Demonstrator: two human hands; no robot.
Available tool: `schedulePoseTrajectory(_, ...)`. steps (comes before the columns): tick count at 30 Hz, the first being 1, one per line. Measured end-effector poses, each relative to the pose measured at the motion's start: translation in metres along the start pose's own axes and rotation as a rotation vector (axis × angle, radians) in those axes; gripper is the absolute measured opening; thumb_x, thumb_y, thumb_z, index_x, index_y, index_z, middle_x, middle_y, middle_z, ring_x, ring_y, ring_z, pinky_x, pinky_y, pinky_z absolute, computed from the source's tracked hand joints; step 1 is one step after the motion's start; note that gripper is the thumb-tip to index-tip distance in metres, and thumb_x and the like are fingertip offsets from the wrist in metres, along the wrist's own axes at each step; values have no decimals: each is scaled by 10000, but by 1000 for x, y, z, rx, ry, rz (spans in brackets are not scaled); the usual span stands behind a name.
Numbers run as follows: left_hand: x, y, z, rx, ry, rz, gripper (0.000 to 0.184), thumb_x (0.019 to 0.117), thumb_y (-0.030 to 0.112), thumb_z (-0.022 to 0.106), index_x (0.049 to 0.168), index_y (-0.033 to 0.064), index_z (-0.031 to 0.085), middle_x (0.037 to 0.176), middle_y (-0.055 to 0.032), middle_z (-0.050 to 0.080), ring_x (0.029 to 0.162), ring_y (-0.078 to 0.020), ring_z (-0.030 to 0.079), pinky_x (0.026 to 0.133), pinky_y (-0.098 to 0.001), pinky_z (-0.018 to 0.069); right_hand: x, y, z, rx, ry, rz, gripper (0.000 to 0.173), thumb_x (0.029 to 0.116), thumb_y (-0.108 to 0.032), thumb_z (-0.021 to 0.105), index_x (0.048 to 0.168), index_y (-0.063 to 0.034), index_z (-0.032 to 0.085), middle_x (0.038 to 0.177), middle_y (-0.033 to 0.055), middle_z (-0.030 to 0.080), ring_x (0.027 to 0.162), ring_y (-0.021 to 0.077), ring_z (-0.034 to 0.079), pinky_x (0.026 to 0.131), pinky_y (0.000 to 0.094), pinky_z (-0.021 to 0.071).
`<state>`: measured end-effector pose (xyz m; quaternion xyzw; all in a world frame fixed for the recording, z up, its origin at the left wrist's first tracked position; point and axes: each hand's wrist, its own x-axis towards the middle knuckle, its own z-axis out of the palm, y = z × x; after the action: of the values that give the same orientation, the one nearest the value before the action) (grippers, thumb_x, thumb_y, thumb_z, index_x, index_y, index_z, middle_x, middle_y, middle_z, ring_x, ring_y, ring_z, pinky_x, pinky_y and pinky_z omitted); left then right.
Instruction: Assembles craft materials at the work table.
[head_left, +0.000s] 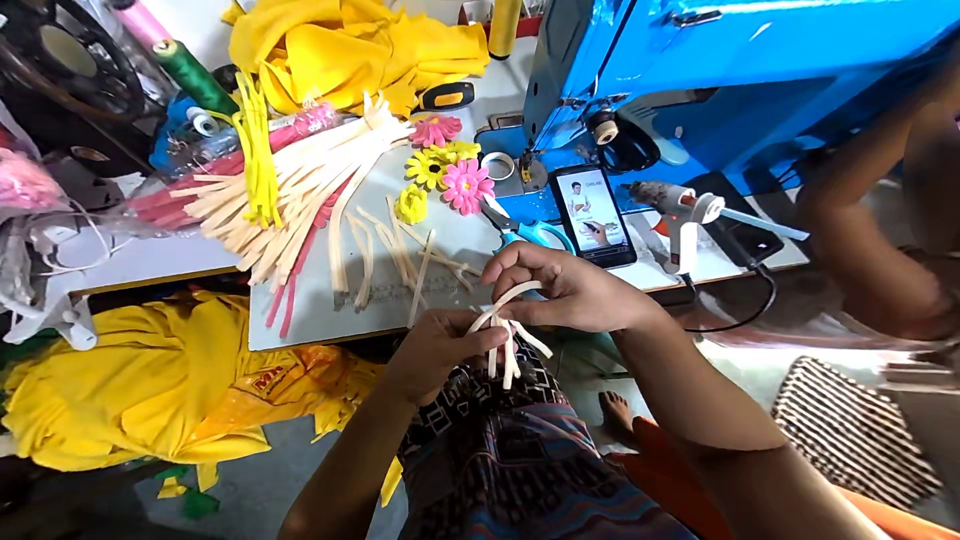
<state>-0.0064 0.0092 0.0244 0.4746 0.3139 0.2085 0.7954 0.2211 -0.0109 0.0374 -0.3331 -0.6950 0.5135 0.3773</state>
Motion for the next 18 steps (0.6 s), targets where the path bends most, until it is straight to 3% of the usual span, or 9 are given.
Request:
schedulePoseTrajectory(4, 0, -5, 5, 145, 118, 129, 69, 909, 36, 688, 867, 80, 722, 730, 54, 690, 671, -14, 647, 670, -183, 556, -3, 5, 3, 27, 63, 31, 405, 861, 63, 679, 1228, -53, 552, 840, -28, 679, 715, 18, 621, 655, 172, 535)
schedulePoseTrajectory(9, 1, -11, 6, 345, 198, 224, 18, 919, 89, 691, 919, 71, 691, 747, 58, 670, 683, -13, 646, 673, -190, 561, -3, 2, 13, 52, 106, 149, 444, 863, 76, 672, 1266, -51, 536, 905, -6, 685, 750, 34, 655, 689, 190, 570)
schedulePoseTrajectory(13, -1, -9, 5, 336, 135, 158, 52, 966, 88, 625, 979, 48, 655, 801, 21, 690, 722, -48, 677, 689, -215, 581, -3, -2, 10, 41, 41, 202, 459, 855, 91, 663, 1269, -59, 534, 887, 8, 680, 711, 43, 649, 655, 194, 566)
schedulePoseTrajectory(16, -4, -2, 3, 243, 40, 50, 50, 979, 64, 603, 959, 66, 649, 789, 51, 691, 708, -29, 669, 681, -199, 573, -2, -7, 4, -3, -63, 184, 451, 869, 58, 660, 1284, -62, 530, 850, -15, 671, 699, 14, 633, 637, 168, 546)
schedulePoseTrajectory(18, -7, 2, -3, 199, -25, 4, 100, 1009, 80, 569, 992, 77, 667, 824, 65, 698, 761, -20, 673, 731, -196, 574, -2, -9, 0, -10, -122, 155, 477, 860, 55, 653, 1310, -41, 528, 856, -9, 672, 699, 12, 627, 632, 165, 542)
